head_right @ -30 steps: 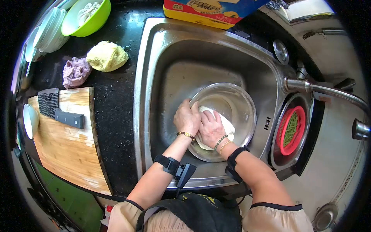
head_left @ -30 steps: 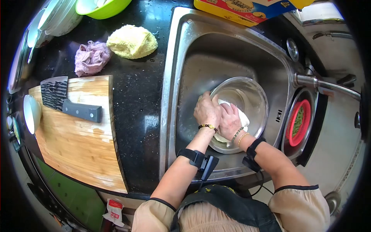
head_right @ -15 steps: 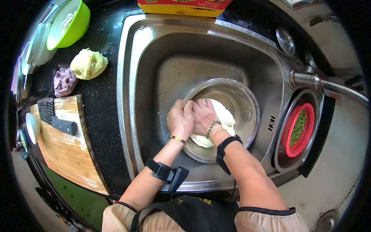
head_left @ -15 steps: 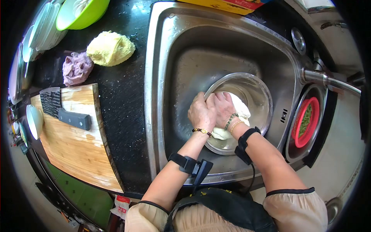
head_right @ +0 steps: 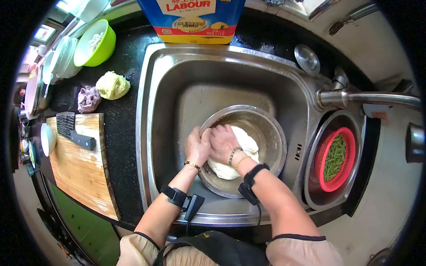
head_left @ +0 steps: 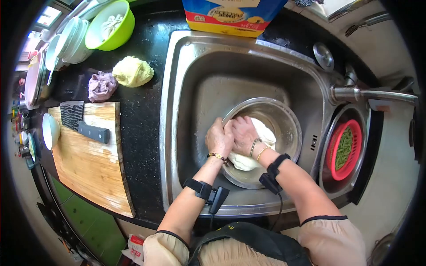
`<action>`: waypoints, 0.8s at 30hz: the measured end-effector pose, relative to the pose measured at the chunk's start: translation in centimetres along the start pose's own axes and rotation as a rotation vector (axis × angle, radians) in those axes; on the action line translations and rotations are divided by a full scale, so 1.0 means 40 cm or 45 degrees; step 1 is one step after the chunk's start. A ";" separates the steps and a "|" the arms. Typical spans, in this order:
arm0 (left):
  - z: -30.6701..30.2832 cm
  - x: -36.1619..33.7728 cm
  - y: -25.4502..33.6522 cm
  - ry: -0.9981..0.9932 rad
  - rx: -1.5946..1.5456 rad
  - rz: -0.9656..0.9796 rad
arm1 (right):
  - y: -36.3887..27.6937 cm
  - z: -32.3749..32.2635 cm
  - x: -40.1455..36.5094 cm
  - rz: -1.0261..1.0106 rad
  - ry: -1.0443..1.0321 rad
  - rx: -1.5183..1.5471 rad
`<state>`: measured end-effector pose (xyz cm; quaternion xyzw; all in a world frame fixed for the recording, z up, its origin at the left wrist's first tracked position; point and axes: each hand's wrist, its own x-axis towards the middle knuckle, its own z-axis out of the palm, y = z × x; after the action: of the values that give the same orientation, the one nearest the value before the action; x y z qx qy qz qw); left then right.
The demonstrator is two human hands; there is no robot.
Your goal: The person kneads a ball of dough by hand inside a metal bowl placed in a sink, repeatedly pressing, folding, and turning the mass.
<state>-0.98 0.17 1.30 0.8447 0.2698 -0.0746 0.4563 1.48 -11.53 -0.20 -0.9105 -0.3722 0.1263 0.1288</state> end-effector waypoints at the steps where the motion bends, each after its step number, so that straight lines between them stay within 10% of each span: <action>1: 0.002 -0.001 -0.005 -0.025 0.003 -0.015 | 0.010 0.002 -0.007 -0.009 0.177 0.229; 12: 0.012 -0.023 -0.016 -0.020 0.079 -0.029 | 0.124 0.003 -0.150 0.716 0.534 0.409; 24: -0.004 -0.027 0.025 0.004 0.192 -0.069 | 0.163 0.077 -0.156 0.735 0.660 0.351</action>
<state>-1.37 -0.55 2.52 0.8693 0.2868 -0.1056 0.3886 0.37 -20.02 -4.40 -0.9534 -0.0364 -0.0276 0.2983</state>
